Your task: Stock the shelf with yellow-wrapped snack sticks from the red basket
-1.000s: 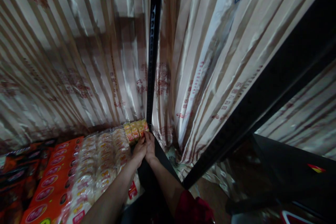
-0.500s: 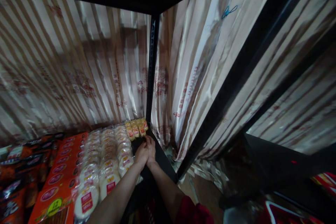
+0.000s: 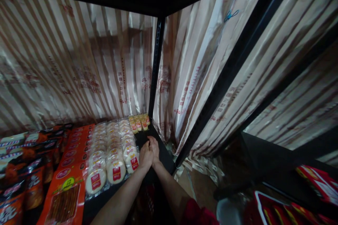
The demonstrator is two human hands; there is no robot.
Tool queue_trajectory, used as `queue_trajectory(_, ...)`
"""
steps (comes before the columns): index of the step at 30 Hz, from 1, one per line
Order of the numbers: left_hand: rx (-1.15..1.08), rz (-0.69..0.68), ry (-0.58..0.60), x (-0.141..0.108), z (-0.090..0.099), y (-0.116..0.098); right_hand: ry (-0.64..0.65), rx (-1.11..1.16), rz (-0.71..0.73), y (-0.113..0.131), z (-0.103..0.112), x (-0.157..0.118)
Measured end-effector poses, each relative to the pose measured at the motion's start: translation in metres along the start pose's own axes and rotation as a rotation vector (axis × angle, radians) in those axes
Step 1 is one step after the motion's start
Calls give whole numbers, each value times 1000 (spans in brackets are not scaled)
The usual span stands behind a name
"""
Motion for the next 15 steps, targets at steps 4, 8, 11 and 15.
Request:
queue_trajectory(4,54,-17,29,-19,-7,2,16,-1,14,3,10,-15)
queue_trajectory(8,144,-77,31,-37,-8,3,61,-66,-28,11,22,-28)
queue_trajectory(11,200,-129,23,-49,-9,3,100,-94,-33,22,31,-37)
queue_trajectory(15,257,-188,0,-65,-14,5,140,-89,-24,34,41,-53)
Point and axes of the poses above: each hand's wrist, its own x-axis towards the middle knuckle, its own z-axis out of the back of the hand, y = z × x, the point moved 8 cm from there along x, towards the middle knuckle, and after that the axes turned 14 degrees about x, right-handed, at the moved point
